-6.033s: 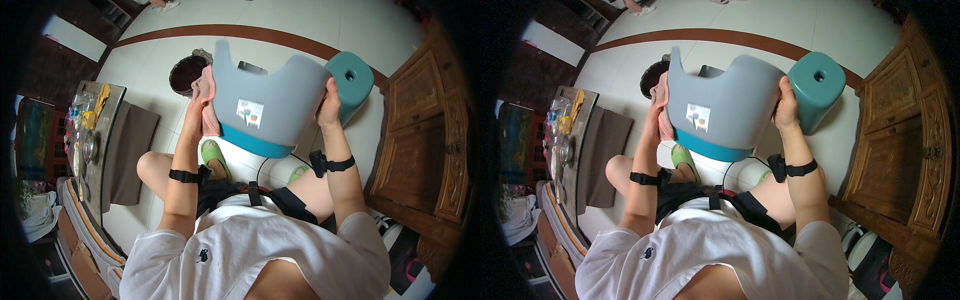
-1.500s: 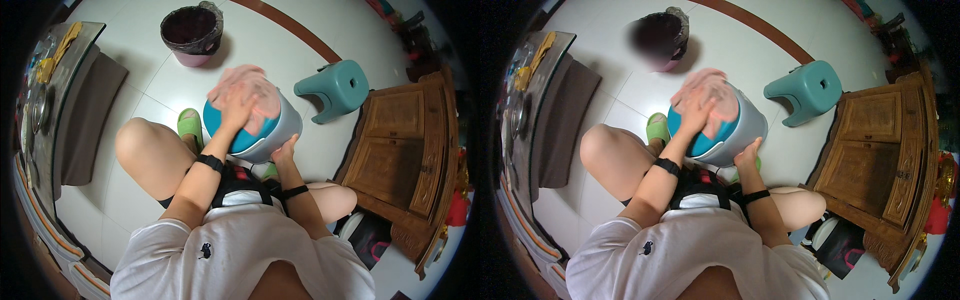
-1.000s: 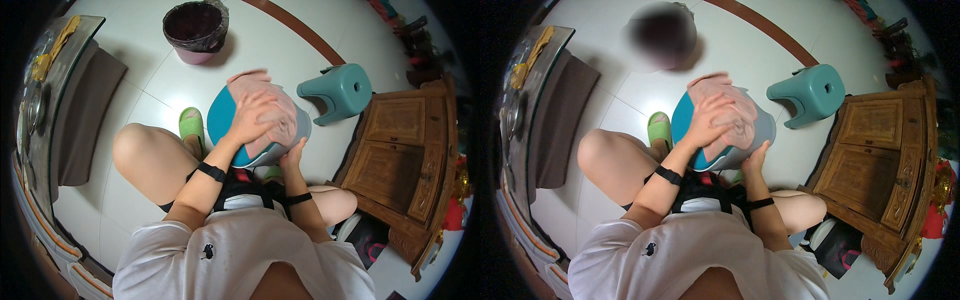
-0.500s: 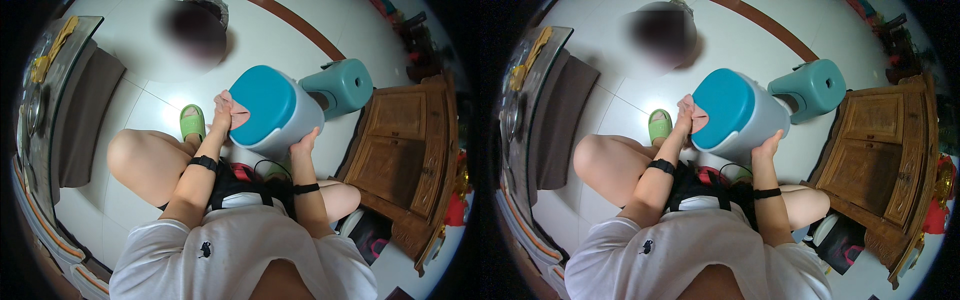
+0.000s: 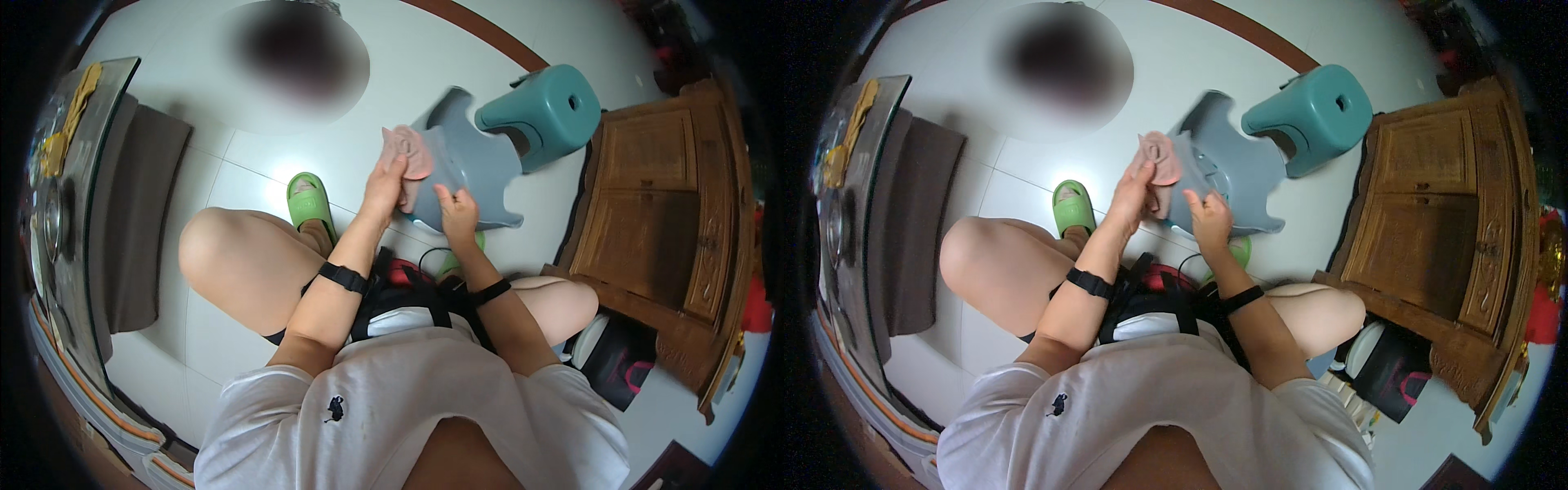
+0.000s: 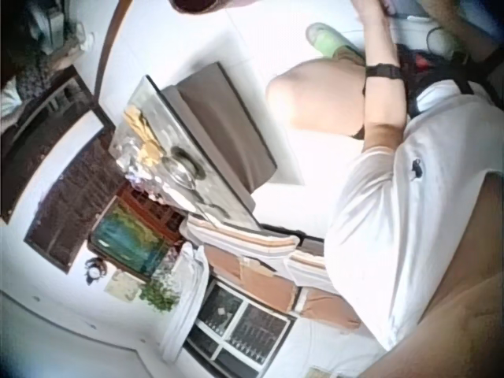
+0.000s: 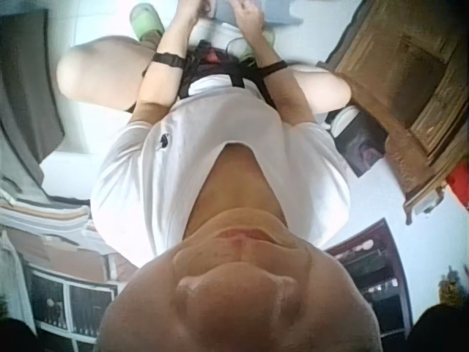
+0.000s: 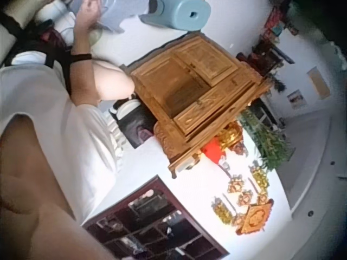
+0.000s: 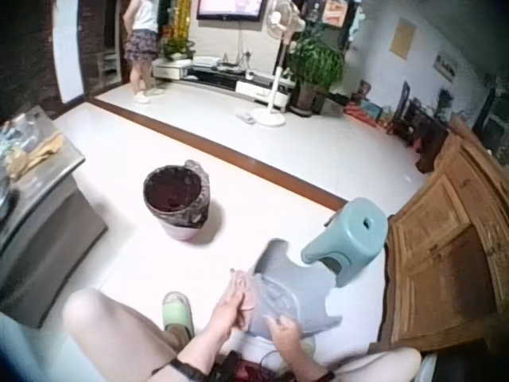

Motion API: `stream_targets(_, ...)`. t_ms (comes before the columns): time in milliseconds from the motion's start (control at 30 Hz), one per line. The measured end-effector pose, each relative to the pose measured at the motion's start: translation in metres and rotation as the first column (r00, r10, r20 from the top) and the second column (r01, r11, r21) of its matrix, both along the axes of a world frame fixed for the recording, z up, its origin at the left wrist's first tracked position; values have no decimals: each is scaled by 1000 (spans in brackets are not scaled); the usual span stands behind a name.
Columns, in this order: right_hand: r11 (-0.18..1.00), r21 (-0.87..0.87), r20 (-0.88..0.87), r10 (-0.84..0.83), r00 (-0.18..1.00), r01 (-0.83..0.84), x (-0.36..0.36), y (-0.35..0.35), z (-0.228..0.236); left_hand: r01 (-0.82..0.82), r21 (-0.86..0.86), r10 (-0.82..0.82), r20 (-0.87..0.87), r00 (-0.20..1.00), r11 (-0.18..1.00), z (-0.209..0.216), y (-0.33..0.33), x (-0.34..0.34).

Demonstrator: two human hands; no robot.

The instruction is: The person sits on the floor and wipes a blue plastic stool with a pink cloth. They clean the top surface, sides, and underside of the stool, turning it over to reach all areas.

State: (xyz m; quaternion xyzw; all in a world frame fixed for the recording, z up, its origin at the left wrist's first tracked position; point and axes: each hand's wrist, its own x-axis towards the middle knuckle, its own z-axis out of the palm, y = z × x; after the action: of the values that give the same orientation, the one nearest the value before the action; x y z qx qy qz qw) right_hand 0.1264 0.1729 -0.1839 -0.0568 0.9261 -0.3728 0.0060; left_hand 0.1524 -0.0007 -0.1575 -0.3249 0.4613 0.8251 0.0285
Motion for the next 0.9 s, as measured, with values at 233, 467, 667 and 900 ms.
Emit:
stream_targets(233, 859, 14, 27, 511, 859, -512, 19, -12, 29, -221, -90, 215, -70, 974, 971, -32, -21, 7)
stream_targets(467, 681, 60, 586, 568, 578, -730, 47, -4, 13, -281, -196, 243, -200, 949, 939, 30, -9, 14)
stream_targets(667, 775, -596, 726, 408, 553, 211, 45, -20, 44, 93, -371, -172, -187, 967, 924, 22, 6, 40)
stream_targets(900, 197, -872, 453, 673, 585, 448, 4, 18, 66, 435, 54, -429, -88, 899, 899, 71, 1, 36)
